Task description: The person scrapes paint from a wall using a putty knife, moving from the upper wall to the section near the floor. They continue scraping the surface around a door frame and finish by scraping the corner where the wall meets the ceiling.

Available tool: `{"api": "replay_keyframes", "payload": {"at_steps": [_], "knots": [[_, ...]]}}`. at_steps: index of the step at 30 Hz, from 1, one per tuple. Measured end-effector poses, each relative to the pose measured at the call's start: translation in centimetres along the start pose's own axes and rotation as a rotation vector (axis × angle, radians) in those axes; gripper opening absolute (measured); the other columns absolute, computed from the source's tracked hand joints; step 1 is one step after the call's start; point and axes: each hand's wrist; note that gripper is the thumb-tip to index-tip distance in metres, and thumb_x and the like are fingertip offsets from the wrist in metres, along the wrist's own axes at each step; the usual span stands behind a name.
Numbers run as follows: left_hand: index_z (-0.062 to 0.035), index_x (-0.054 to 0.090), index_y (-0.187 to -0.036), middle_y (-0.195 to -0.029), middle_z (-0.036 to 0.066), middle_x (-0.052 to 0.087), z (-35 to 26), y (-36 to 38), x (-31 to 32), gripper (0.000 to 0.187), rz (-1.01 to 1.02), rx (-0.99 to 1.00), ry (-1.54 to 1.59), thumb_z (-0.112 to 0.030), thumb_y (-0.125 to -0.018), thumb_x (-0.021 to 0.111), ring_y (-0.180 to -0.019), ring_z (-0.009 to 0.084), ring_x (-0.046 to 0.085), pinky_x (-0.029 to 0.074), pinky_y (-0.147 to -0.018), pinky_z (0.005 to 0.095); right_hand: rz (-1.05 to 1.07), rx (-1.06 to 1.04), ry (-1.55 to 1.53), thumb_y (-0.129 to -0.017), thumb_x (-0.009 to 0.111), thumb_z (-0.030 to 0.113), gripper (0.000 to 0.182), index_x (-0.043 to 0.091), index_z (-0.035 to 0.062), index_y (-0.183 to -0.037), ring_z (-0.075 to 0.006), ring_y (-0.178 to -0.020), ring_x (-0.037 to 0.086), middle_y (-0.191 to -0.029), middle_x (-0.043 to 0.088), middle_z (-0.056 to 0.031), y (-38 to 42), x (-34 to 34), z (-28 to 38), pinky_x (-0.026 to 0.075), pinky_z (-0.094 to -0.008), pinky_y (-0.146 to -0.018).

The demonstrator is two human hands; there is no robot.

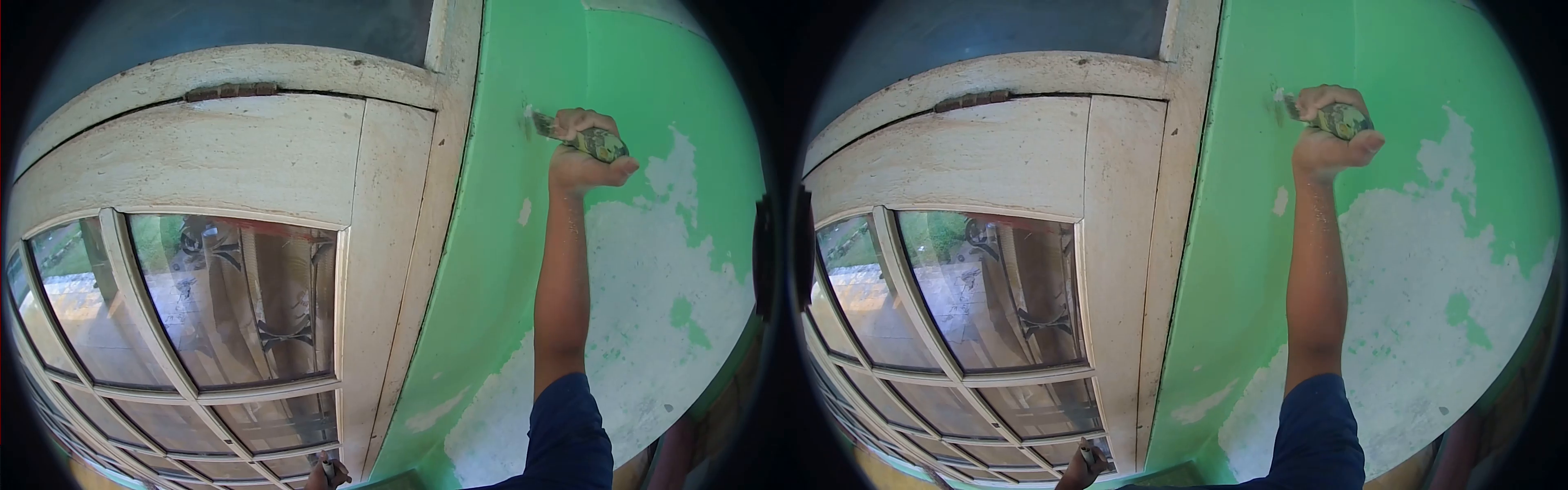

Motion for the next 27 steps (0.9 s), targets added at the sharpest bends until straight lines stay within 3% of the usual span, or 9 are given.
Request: {"api": "replay_keyframes", "payload": {"at_steps": [5, 8, 12, 15, 17, 20, 22, 25, 27], "knots": [[-0.0103, 0.051, -0.067, -0.046, 0.001, 0.036, 1.2, -0.5, -1.3, 0.058, -0.073, -0.023, 0.063, -0.063, -0.088, 0.036, -0.038, 0.0146, 0.032, 0.037, -0.05, 0.031, 0.115, -0.209, -0.046, -0.073, 0.021, 0.085, 0.089, 0.048, 0.0003, -0.068, -0.0204, -0.051, 0.04, -0.054, 0.043, -0.0078, 2.6, 0.3, 1.8, 0.037, -0.0368, -0.051], [-0.0108, 0.05, -0.066, -0.047, 0.002, 0.037, 0.4, 0.3, -0.8, 0.057, -0.044, -0.038, 0.047, -0.061, -0.088, 0.037, -0.038, 0.015, 0.032, 0.037, -0.05, 0.0315, 0.101, -0.014, 0.219, -0.072, 0.021, 0.086, 0.09, 0.048, -0.0001, -0.069, -0.0204, -0.052, 0.04, -0.055, 0.043, -0.0084, 2.9, 0.8, 1.3, 0.038, -0.0364, -0.052], [-0.0106, 0.049, -0.066, -0.048, 0.002, 0.037, 0.4, 0.4, -0.8, 0.056, -0.047, 0.024, 0.068, -0.061, -0.089, 0.037, -0.038, 0.0151, 0.032, 0.037, -0.049, 0.032, 0.077, -0.19, 0.032, -0.073, 0.022, 0.085, 0.089, 0.048, -0.0001, -0.07, -0.0205, -0.053, 0.041, -0.057, 0.044, -0.0081, 2.8, 1.0, 2.1, 0.039, -0.0351, -0.053], [-0.0098, 0.05, -0.069, -0.048, 0.003, 0.037, 1.2, -0.4, -2.5, 0.055, -0.087, -0.022, 0.126, -0.06, -0.089, 0.038, -0.038, 0.0149, 0.031, 0.037, -0.049, 0.0328, 0.041, -0.074, 0.174, -0.071, 0.023, 0.086, 0.089, 0.047, 0.0001, -0.07, -0.0204, -0.054, 0.041, -0.056, 0.044, -0.0079, 3.5, 1.2, 0.9, 0.039, -0.0354, -0.054], [-0.0013, 0.057, -0.07, -0.049, 0.007, 0.044, 1.0, -0.2, -4.1, 0.068, 0.095, -0.088, 0.062, -0.06, -0.091, 0.028, -0.05, 0.0217, 0.046, 0.046, -0.069, 0.0413, 0.065, -0.066, 0.119, -0.074, 0.022, 0.084, 0.089, 0.048, -0.0014, -0.07, -0.0203, -0.052, 0.044, -0.056, 0.046, -0.0081, 2.5, 0.9, 0.7, 0.039, -0.0333, -0.05], [-0.0085, 0.051, -0.073, -0.054, 0.004, 0.043, 1.6, 0.8, -1.8, 0.055, -0.084, 0.048, -0.007, -0.059, -0.089, 0.038, -0.042, 0.0158, 0.038, 0.04, -0.052, 0.0338, 0.102, -0.106, 0.022, -0.077, 0.021, 0.081, 0.089, 0.048, -0.0027, -0.069, -0.0196, -0.05, 0.046, -0.056, 0.047, -0.0083, 2.0, 1.0, 1.0, 0.039, -0.0305, -0.046], [-0.0083, 0.052, -0.074, -0.058, 0.005, 0.046, 1.3, 0.7, -3.0, 0.055, -0.006, 0.03, 0.014, -0.059, -0.089, 0.037, -0.046, 0.0171, 0.042, 0.042, -0.055, 0.0343, 0.164, -0.306, -0.136, -0.077, 0.02, 0.08, 0.088, 0.048, -0.0024, -0.069, -0.0192, -0.05, 0.046, -0.056, 0.047, -0.0082, 2.4, 1.7, 2.3, 0.038, -0.0305, -0.045], [-0.0067, 0.055, -0.08, -0.066, 0.005, 0.051, 1.8, 1.3, -3.9, 0.05, 0.067, -0.044, 0.041, -0.053, -0.09, 0.04, -0.055, 0.0175, 0.049, 0.044, -0.059, 0.0334, 0.073, -0.007, 0.112, -0.07, 0.021, 0.087, 0.09, 0.047, 0.0001, -0.072, -0.0197, -0.05, 0.039, -0.056, 0.043, -0.0074, 2.6, 1.9, 1.3, 0.037, -0.0356, -0.049], [-0.0053, 0.057, -0.085, -0.07, 0.004, 0.053, 1.1, 1.4, -2.8, 0.046, 0.071, -0.055, 0.076, -0.048, -0.091, 0.044, -0.059, 0.0167, 0.052, 0.045, -0.06, 0.032, 0.073, -0.06, 0.129, -0.071, 0.021, 0.087, 0.09, 0.047, 0.0002, -0.072, -0.0199, -0.05, 0.039, -0.056, 0.043, -0.0075, 2.4, 1.8, 1.8, 0.037, -0.0355, -0.049]]}}
Point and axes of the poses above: each hand's wrist, its own y-axis away from the middle knuckle, its own x-axis out of the palm, z = x × y
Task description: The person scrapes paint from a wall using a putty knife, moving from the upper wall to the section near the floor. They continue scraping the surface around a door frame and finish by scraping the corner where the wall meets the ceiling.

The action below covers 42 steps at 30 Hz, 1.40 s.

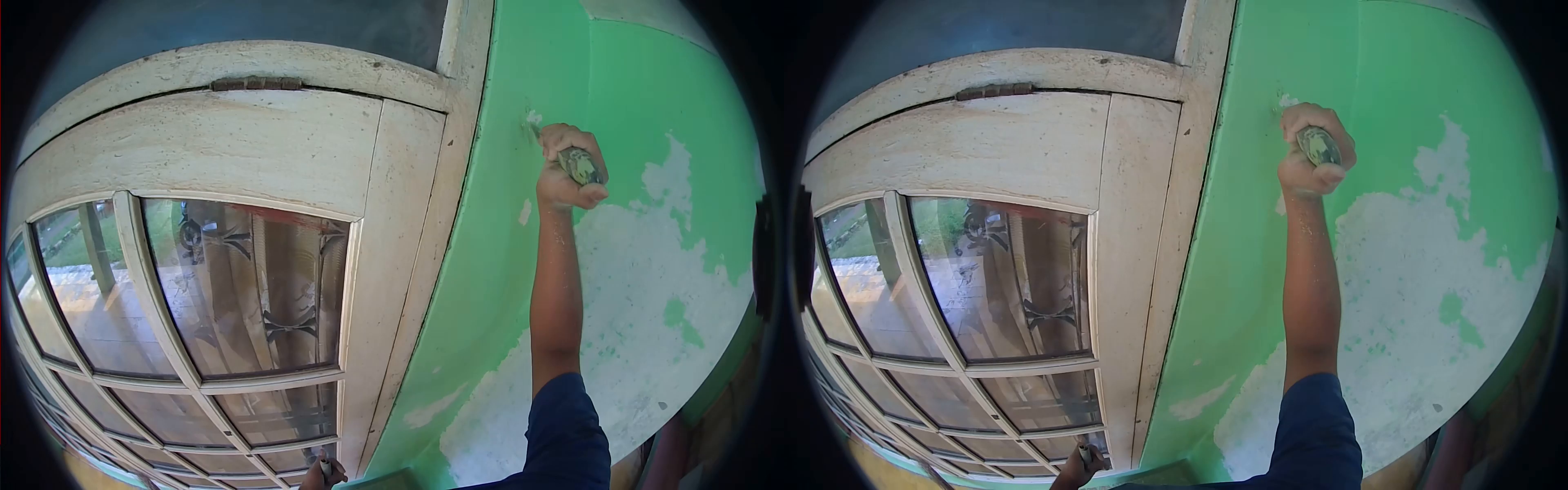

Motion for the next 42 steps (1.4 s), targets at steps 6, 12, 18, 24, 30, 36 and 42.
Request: {"api": "replay_keyframes", "payload": {"at_steps": [6, 12, 18, 24, 30, 36, 42], "knots": [[0.0014, 0.054, -0.073, -0.063, 0.014, 0.056, -0.3, 0.4, 0.1, 0.063, 0.049, 0.079, -0.301, -0.052, -0.094, 0.029, -0.065, 0.0266, 0.06, 0.048, -0.07, 0.0379, -0.002, -0.022, -0.04, -0.07, 0.023, 0.087, 0.089, 0.046, 0.0006, -0.072, -0.0202, -0.052, 0.04, -0.056, 0.043, -0.0075, -0.2, -0.5, -1.0, 0.037, -0.0349, -0.052], [-0.0005, 0.05, -0.073, -0.063, 0.012, 0.057, -0.3, -0.4, 0.8, 0.058, 0.041, 0.182, -0.489, -0.052, -0.094, 0.033, -0.063, 0.025, 0.058, 0.048, -0.072, 0.0382, 0.048, -0.212, -0.186, -0.074, 0.025, 0.083, 0.086, 0.047, 0.0, -0.068, -0.017, -0.05, 0.045, -0.055, 0.045, -0.0068, -1.1, -0.1, -0.4, 0.038, -0.0284, -0.047], [0.0014, 0.051, -0.11, -0.051, 0.002, 0.035, -1.8, 0.7, 3.8, 0.055, 0.156, 0.021, -0.171, -0.049, -0.093, 0.037, -0.049, 0.0149, 0.039, 0.043, -0.066, 0.0376, 0.028, 0.076, 0.052, -0.071, 0.03, 0.084, 0.087, 0.049, -0.0003, -0.071, -0.0188, -0.051, 0.046, -0.057, 0.047, -0.0076, 0.8, -0.4, 0.5, 0.039, -0.0299, -0.047], [0.0027, 0.045, -0.12, -0.065, 0.003, 0.052, -2.1, 0.0, 6.0, 0.044, 0.267, 0.031, -0.304, -0.033, -0.094, 0.045, -0.048, 0.0107, 0.044, 0.044, -0.059, 0.0246, 0.318, 0.577, -0.472, -0.074, 0.058, 0.066, 0.065, 0.055, 0.0015, -0.081, -0.0199, -0.063, 0.052, -0.077, 0.057, -0.0103, 15.1, -3.6, 14.0, 0.042, -0.0359, -0.053], [-0.0054, 0.033, -0.134, -0.107, 0.008, 0.059, -2.9, 1.6, 11.1, 0.052, 0.284, 0.022, -0.593, -0.023, -0.091, 0.055, -0.07, 0.0079, 0.055, 0.042, -0.055, 0.0211, 0.317, 1.779, -0.627, -0.082, 0.048, 0.065, 0.065, 0.054, 0.001, -0.092, -0.0123, -0.06, 0.051, -0.068, 0.053, -0.006, 30.9, -3.9, 28.6, 0.042, -0.028, -0.056], [-0.0073, 0.037, -0.133, -0.112, 0.002, 0.058, 0.2, -0.3, 11.9, 0.052, 0.436, -0.208, -0.725, -0.028, -0.09, 0.057, -0.067, 0.0043, 0.046, 0.034, -0.053, 0.0187, -0.14, 1.86, -0.479, -0.088, 0.045, 0.056, 0.055, 0.05, 0.0021, -0.096, -0.0182, -0.064, 0.051, -0.067, 0.052, -0.0084, 32.8, -7.3, 33.2, 0.044, -0.0336, -0.066], [-0.0112, 0.057, -0.099, -0.08, -0.006, 0.053, 2.5, -1.2, 15.0, 0.025, 0.584, -0.322, -0.82, -0.035, -0.093, 0.05, -0.062, 0.0025, 0.041, 0.033, -0.051, 0.0182, -0.401, 1.796, -0.474, -0.091, 0.044, 0.051, 0.046, 0.045, 0.0059, -0.098, -0.0213, -0.07, 0.051, -0.076, 0.052, -0.0105, 31.7, -12.2, 34.4, 0.045, -0.0386, -0.07]]}}
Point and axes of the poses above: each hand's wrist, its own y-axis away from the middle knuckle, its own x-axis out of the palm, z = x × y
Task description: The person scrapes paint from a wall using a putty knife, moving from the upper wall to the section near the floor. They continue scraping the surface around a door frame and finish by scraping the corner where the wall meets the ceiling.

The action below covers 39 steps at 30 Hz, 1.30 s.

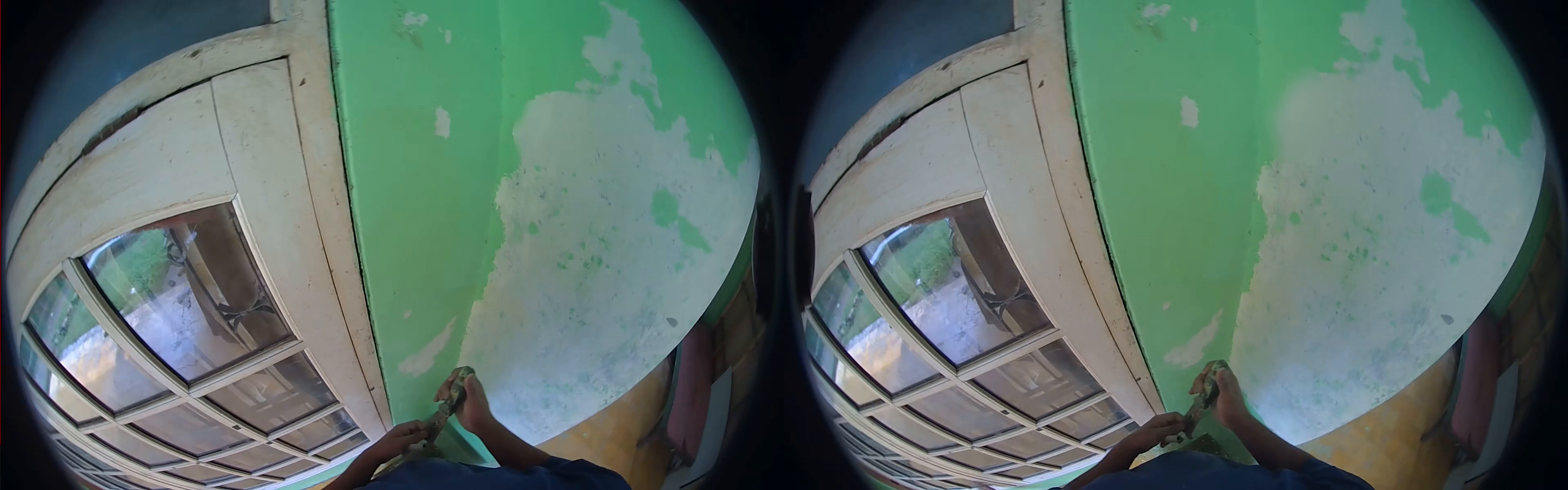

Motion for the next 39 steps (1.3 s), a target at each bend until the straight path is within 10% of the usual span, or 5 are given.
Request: {"api": "replay_keyframes", "payload": {"at_steps": [15, 26, 32, 39], "knots": [[-0.0087, 0.058, -0.094, -0.074, -0.001, 0.059, 3.4, -4.0, 0.9, 0.02, -0.143, -0.026, 0.229, -0.026, -0.095, 0.047, -0.059, 0.0054, 0.055, 0.034, -0.045, 0.0186, -0.175, 0.444, 0.696, -0.088, 0.057, 0.01, 0.01, 0.053, 0.0014, -0.09, -0.011, -0.055, 0.054, -0.068, 0.055, -0.0049, 8.7, -10.6, 5.6, 0.045, -0.0253, -0.049], [-0.0078, 0.058, -0.097, -0.075, -0.001, 0.057, 4.3, -7.4, 4.6, 0.021, -0.217, -0.058, 0.31, -0.025, -0.095, 0.046, -0.057, 0.0075, 0.055, 0.036, -0.045, 0.0191, 0.047, 0.475, 1.052, -0.076, 0.074, 0.022, 0.033, 0.056, 0.0034, -0.097, -0.0116, -0.072, 0.054, -0.078, 0.059, -0.0039, 12.1, -11.3, 7.8, 0.045, -0.0269, -0.063], [-0.0087, 0.056, -0.096, -0.073, 0.0, 0.057, 3.0, -6.9, 4.9, 0.02, -0.268, 0.016, 0.476, -0.027, -0.095, 0.048, -0.057, 0.0083, 0.056, 0.038, -0.045, 0.0201, -0.124, 0.524, 0.699, -0.073, 0.075, 0.017, 0.036, 0.056, 0.0034, -0.101, -0.0103, -0.072, 0.054, -0.082, 0.058, -0.0035, 11.6, -10.1, 8.1, 0.045, -0.026, -0.064], [-0.0113, 0.055, -0.093, -0.071, 0.001, 0.057, 1.5, -6.3, 4.3, 0.019, -0.176, 0.126, 0.519, -0.029, -0.095, 0.049, -0.052, 0.0068, 0.051, 0.034, -0.043, 0.0193, -0.192, -0.098, 0.263, -0.091, 0.052, 0.018, 0.017, 0.049, 0.0051, -0.102, -0.0195, -0.094, 0.054, -0.093, 0.056, -0.009, 7.9, -5.6, 5.4, 0.042, -0.0364, -0.085]]}}
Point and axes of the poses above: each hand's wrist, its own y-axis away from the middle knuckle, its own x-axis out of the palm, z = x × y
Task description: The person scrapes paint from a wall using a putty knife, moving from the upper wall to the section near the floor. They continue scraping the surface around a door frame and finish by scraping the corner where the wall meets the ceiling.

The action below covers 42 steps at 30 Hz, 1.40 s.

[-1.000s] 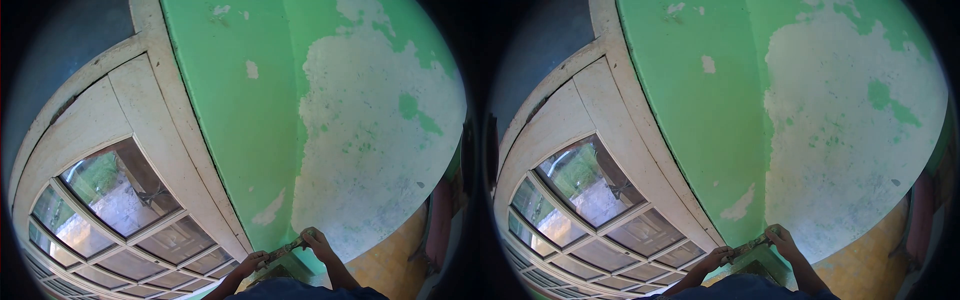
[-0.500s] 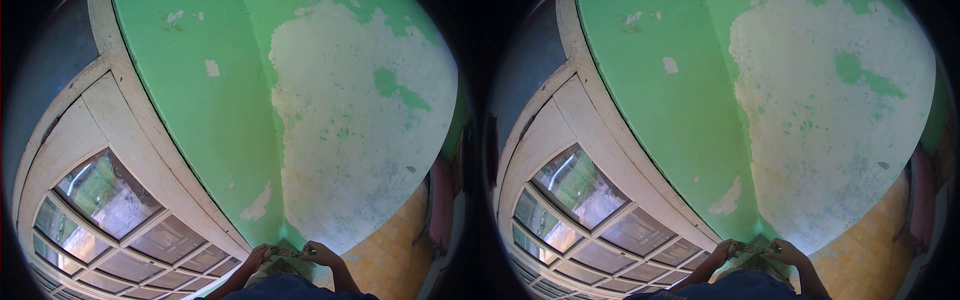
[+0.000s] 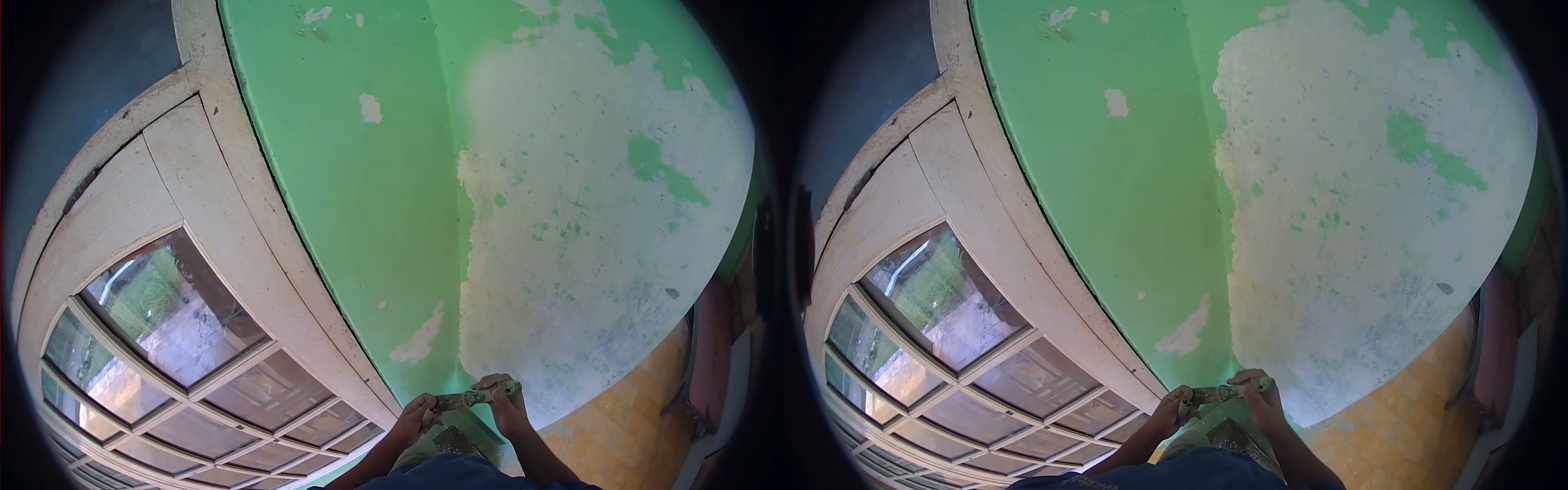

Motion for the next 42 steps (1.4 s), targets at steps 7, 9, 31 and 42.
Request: {"api": "replay_keyframes", "payload": {"at_steps": [7, 9, 31, 42], "knots": [[-0.0072, 0.058, -0.099, -0.072, -0.001, 0.056, -7.2, 1.2, 0.5, 0.024, 0.109, 0.107, -0.354, -0.028, -0.095, 0.047, -0.055, 0.0033, 0.048, 0.033, -0.043, 0.0179, -0.044, -0.378, -0.231, -0.088, 0.057, 0.024, 0.02, 0.043, 0.0097, -0.09, -0.0189, -0.064, 0.048, -0.069, 0.045, -0.0055, -7.6, 4.9, 8.2, 0.043, -0.0372, -0.068], [-0.0063, 0.058, -0.102, -0.072, -0.001, 0.056, -8.9, 1.6, -1.1, 0.024, 0.121, 0.187, -0.371, -0.027, -0.095, 0.047, -0.057, 0.0035, 0.049, 0.033, -0.043, 0.0178, 0.03, -0.616, -0.169, -0.088, 0.055, 0.027, 0.021, 0.043, 0.0098, -0.089, -0.0167, -0.061, 0.043, -0.069, 0.043, -0.005, -10.5, 6.0, 12.3, 0.038, -0.0343, -0.064], [0.0002, 0.054, -0.116, -0.078, 0.001, 0.054, -28.7, 6.9, -8.7, 0.026, 0.488, 0.119, -0.698, -0.014, -0.094, 0.048, -0.073, 0.0085, 0.049, 0.04, -0.067, 0.0234, 0.816, -1.85, 0.29, -0.075, 0.016, 0.082, 0.089, 0.048, 0.0006, -0.06, -0.0201, -0.042, 0.04, -0.052, 0.046, -0.0088, -24.8, 31.3, 29.6, 0.032, -0.0317, -0.043], [-0.0065, 0.056, -0.118, -0.092, 0.001, 0.059, -29.7, 7.2, -8.3, 0.027, 0.449, -0.003, -0.902, -0.019, -0.094, 0.051, -0.084, 0.0062, 0.051, 0.043, -0.075, 0.0227, 0.703, -1.849, 0.304, -0.08, 0.015, 0.078, 0.087, 0.046, 0.0, -0.056, -0.0197, -0.043, 0.04, -0.051, 0.044, -0.0074, -30.5, 32.4, 28.6, 0.03, -0.0309, -0.043]]}}
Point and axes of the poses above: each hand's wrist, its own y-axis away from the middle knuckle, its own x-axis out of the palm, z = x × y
